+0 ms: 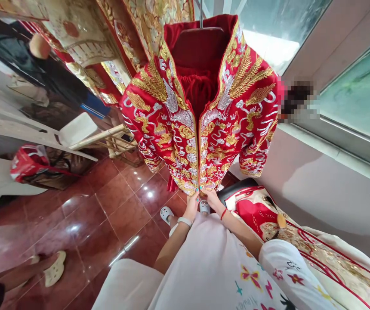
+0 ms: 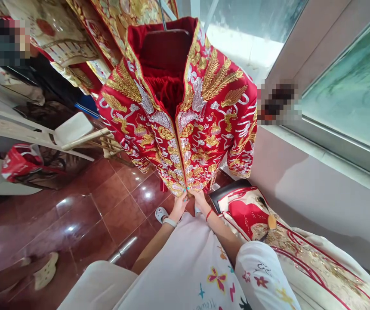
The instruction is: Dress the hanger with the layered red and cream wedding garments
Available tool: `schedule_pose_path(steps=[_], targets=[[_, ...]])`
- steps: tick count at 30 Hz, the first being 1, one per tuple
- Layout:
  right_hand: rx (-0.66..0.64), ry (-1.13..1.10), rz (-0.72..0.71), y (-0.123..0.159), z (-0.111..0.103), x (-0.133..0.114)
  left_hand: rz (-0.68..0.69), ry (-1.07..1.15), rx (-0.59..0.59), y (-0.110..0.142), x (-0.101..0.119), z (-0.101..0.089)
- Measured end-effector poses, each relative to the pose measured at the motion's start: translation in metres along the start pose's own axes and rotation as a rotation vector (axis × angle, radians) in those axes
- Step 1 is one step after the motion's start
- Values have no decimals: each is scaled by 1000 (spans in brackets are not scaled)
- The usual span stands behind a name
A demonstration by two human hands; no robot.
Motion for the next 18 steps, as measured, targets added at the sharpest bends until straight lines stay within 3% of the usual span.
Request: schedule_pose_path(steps=[6, 12, 18], targets=[[68, 309, -98, 4, -40, -32, -38, -39, -34, -1, 2, -1], [-197, 626, -191, 21, -10, -44, -118, -47, -132, 3, -1, 6], [-309, 1249, -395, 26, 10, -65, -191, -57, -173, 1, -1, 2]])
Point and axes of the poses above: each hand's wrist, its own y-axis away from the middle knuckle, its own z-axis out of the palm, x = y × z, the point moved 7 cm from there along -y, towards the middle knuckle, and after that the axes turned 5 degrees about -z, right-handed, at the moved point
